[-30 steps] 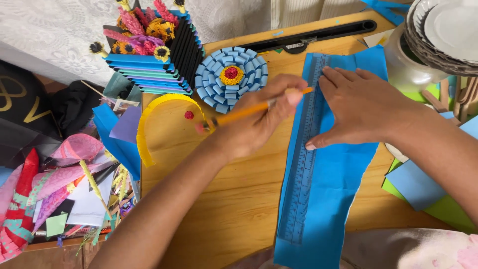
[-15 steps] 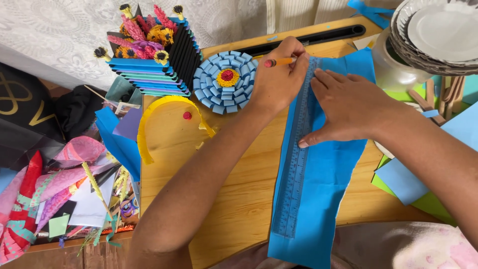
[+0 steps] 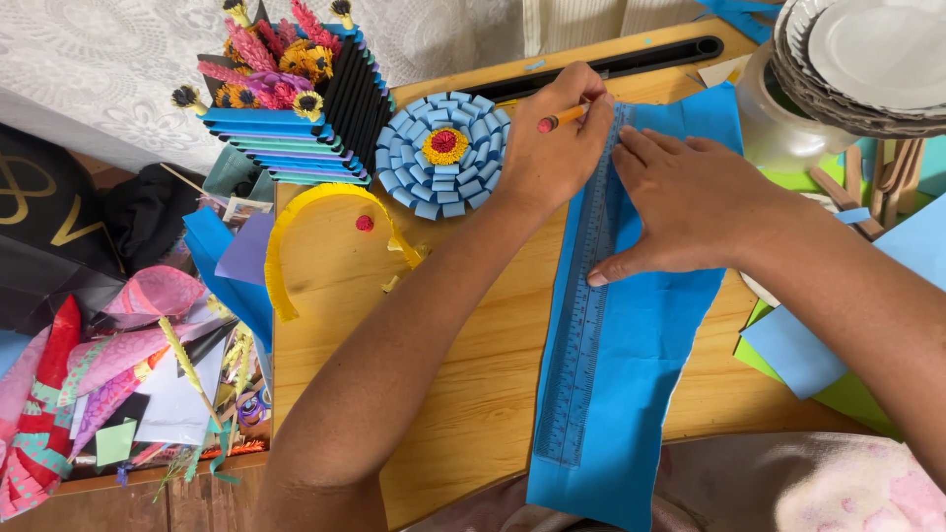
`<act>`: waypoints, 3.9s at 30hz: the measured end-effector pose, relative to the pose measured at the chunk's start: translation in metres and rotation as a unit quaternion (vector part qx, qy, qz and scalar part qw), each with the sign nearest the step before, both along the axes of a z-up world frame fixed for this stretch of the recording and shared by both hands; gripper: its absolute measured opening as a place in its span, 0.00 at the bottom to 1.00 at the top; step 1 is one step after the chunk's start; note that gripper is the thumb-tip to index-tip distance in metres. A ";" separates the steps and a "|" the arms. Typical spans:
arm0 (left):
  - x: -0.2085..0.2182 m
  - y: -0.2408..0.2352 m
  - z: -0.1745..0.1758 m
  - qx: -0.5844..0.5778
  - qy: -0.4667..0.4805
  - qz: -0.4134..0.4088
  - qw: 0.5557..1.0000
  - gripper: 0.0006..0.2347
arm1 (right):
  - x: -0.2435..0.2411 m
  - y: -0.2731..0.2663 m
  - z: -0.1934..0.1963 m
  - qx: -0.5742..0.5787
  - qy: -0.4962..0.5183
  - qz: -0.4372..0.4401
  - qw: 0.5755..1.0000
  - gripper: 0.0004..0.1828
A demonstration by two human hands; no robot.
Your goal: Measuring, marking, and folding a piece of blue paper using a ruler and pencil for a craft project.
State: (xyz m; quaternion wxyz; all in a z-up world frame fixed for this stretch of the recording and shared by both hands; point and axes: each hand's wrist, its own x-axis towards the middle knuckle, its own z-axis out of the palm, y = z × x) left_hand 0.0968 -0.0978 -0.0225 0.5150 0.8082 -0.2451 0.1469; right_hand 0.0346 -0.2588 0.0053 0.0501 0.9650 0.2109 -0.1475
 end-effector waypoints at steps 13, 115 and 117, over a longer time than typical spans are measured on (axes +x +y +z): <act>-0.001 -0.001 0.001 0.000 -0.050 -0.024 0.998 0.06 | -0.001 0.002 0.002 0.007 -0.002 0.001 1.000 0.81; -0.183 0.100 0.020 0.320 -0.089 -0.193 0.923 0.21 | -0.074 -0.021 -0.013 0.167 -0.179 0.010 0.969 0.53; -0.184 0.100 0.020 0.311 -0.084 -0.197 0.926 0.20 | -0.074 -0.028 -0.006 0.213 -0.278 -0.012 0.937 0.37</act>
